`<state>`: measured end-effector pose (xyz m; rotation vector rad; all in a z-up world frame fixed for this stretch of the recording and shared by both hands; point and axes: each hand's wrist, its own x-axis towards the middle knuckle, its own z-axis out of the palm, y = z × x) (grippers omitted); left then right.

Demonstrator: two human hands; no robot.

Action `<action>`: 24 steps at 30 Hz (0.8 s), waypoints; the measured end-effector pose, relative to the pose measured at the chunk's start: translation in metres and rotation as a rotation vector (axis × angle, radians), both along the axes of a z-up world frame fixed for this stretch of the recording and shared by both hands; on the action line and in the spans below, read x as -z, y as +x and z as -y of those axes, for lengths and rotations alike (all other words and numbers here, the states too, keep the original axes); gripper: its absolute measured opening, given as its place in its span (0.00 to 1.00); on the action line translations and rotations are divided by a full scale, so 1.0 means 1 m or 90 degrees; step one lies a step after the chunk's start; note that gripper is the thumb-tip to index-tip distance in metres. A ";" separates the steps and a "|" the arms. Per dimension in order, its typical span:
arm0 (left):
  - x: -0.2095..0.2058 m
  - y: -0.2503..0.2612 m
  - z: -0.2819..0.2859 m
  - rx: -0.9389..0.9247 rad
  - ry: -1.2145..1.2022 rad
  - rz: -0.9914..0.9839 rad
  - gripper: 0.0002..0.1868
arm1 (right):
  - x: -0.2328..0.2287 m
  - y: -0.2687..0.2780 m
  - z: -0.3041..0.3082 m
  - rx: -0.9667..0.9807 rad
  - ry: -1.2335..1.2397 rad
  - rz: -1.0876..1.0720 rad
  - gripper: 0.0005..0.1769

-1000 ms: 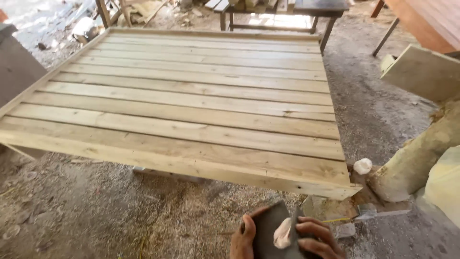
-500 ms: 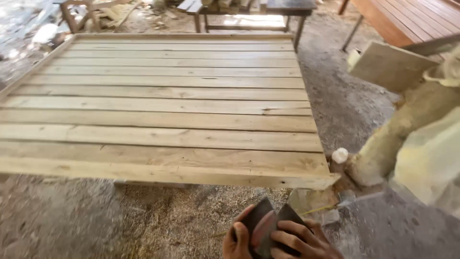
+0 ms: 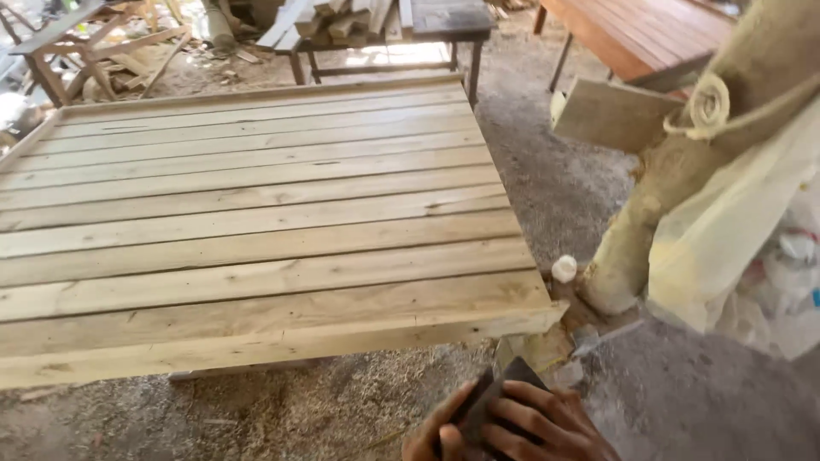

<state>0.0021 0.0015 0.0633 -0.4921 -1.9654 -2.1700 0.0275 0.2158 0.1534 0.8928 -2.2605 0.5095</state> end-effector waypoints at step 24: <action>0.035 -0.017 0.004 0.032 0.262 0.299 0.39 | 0.019 -0.036 -0.036 -0.126 -0.110 -0.030 0.18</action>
